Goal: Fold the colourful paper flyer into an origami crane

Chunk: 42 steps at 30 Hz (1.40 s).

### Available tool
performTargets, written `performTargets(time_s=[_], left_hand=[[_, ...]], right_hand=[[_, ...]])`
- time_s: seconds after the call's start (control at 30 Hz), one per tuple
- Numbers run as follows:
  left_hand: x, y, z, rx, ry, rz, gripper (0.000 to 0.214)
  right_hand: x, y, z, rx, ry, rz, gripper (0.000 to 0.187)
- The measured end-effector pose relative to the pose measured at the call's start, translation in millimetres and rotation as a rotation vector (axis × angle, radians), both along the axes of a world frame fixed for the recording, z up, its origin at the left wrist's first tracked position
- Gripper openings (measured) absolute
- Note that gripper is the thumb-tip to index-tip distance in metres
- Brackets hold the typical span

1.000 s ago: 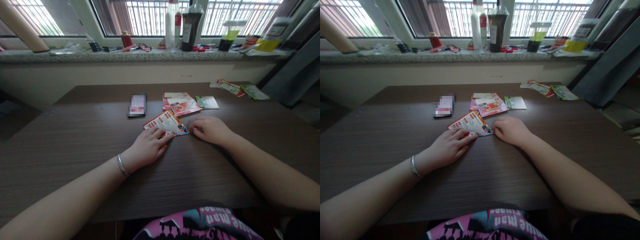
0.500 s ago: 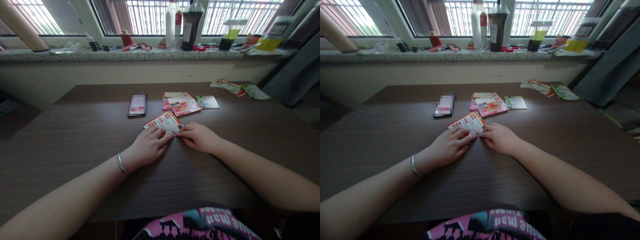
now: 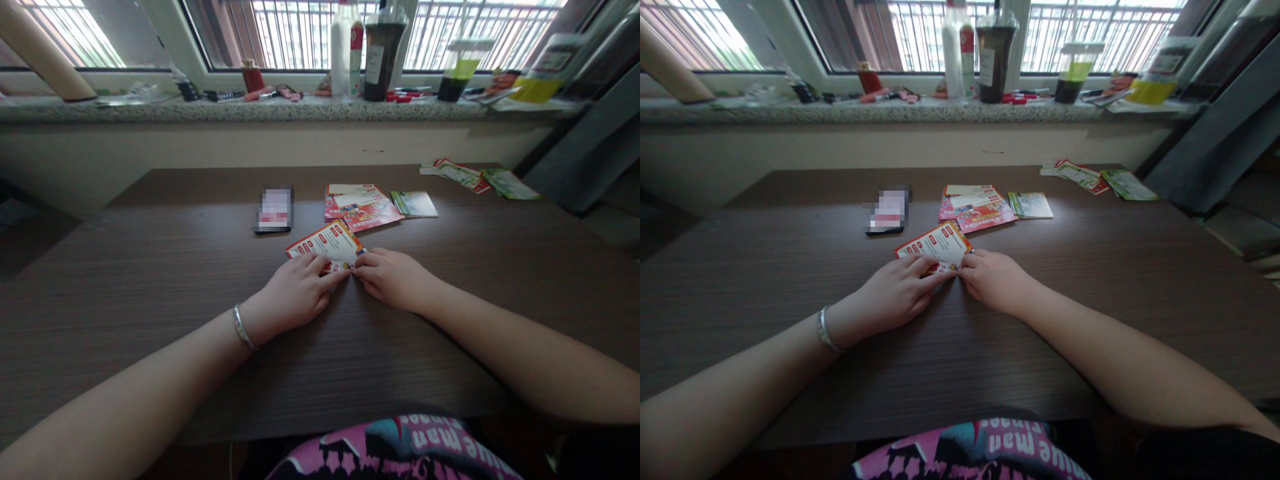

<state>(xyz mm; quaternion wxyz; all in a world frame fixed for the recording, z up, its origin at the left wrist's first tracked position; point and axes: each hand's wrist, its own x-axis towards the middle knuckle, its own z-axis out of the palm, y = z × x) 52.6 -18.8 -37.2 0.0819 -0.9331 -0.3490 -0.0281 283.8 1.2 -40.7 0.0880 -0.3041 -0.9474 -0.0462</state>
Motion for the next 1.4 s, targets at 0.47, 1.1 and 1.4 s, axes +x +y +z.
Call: performTargets(time_s=[0.47,1.1,1.4], left_hand=[[-21.1,-0.7,17.5,-0.075,0.028,0.030,0.051],[-37.7,5.8,32.0,-0.196,0.113,0.094,0.039],[-44.0,16.5,33.4,-0.304,0.078,0.053,0.036]], right_hand=[[0.0,-1.2,1.3,-0.028,-0.023,-0.027,0.028],[2.6,-0.7,1.4,-0.031,-0.007,-0.025,0.029],[3.9,-1.1,-1.2,-0.009,-0.007,-0.029,0.029]])
